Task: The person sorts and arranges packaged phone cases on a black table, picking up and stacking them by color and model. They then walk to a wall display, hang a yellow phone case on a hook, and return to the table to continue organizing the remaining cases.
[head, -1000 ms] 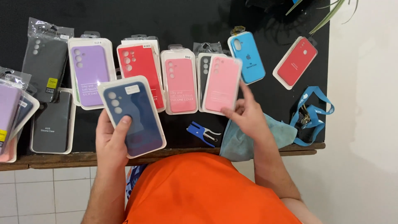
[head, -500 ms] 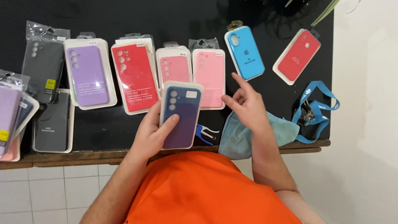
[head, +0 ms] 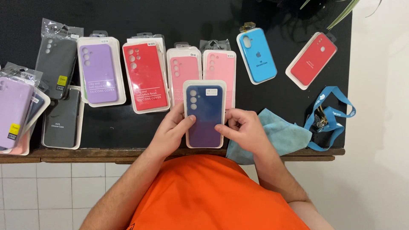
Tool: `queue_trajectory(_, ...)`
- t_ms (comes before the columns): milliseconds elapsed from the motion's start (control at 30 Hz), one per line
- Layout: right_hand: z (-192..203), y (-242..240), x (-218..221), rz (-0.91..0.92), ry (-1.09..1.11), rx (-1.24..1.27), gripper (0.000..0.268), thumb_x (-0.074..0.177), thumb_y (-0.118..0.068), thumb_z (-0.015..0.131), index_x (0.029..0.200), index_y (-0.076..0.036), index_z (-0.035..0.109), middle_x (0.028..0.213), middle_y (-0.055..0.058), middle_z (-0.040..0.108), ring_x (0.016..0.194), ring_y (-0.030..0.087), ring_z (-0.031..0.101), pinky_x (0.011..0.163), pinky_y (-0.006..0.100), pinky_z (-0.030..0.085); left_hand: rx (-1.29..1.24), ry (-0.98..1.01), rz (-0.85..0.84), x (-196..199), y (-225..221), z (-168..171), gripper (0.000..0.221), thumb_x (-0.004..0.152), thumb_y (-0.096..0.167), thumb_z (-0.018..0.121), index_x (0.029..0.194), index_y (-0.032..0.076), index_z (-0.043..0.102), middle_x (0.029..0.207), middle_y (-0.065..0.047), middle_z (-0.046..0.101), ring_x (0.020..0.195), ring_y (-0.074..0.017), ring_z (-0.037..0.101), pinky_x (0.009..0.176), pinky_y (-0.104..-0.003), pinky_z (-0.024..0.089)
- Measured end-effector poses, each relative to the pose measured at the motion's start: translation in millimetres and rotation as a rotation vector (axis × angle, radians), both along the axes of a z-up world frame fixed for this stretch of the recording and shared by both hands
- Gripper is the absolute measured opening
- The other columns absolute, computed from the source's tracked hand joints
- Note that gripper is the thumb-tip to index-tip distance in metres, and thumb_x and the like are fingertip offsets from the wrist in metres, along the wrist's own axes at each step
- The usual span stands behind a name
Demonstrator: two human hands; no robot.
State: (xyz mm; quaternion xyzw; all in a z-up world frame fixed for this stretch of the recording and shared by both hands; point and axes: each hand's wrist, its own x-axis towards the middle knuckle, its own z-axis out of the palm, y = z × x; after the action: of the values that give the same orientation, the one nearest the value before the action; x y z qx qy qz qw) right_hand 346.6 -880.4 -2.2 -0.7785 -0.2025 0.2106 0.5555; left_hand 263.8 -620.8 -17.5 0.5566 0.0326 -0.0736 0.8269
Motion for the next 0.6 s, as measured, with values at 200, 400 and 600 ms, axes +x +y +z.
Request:
queue_trajectory(200,2.0,-0.7,3.9,0.013,0.03,0.013,0.031,0.096,-0.024,0.097,0.081,-0.006,0.075,0.051,-0.001,0.041,0.052,0.011,0.04,0.056,0.031,0.04,0.03,-0.008,-0.01,-0.6,-2.9,13.6,0.047,0.12,0.009,0.055,0.165,-0.004,0.055,0.13,-0.019,0.082,0.121,-0.0226,0.076,0.112,-0.052,0.062)
queue_trajectory(400,0.0,1.3,5.2,-0.001,0.065,0.036,0.031,0.097,-0.023,0.095,0.084,-0.004,0.075,0.053,0.002,0.045,0.055,0.011,0.041,0.057,0.032,0.04,0.05,0.022,-0.027,1.2,2.0,4.1,0.046,0.12,0.013,0.056,0.165,-0.001,0.056,0.127,-0.019,0.083,0.111,-0.0232,0.08,0.097,-0.045,0.069)
queue_trajectory(600,-3.2,-21.7,31.1,-0.147,0.129,0.057,0.012,0.104,-0.016,0.087,0.103,-0.005,0.082,0.061,0.0,0.064,0.064,0.006,0.052,0.065,0.026,0.047,0.133,0.083,-0.093,-3.2,3.8,19.8,0.06,0.115,0.022,0.068,0.167,0.0,0.049,0.132,-0.016,0.082,0.109,-0.0195,0.08,0.091,-0.037,0.069)
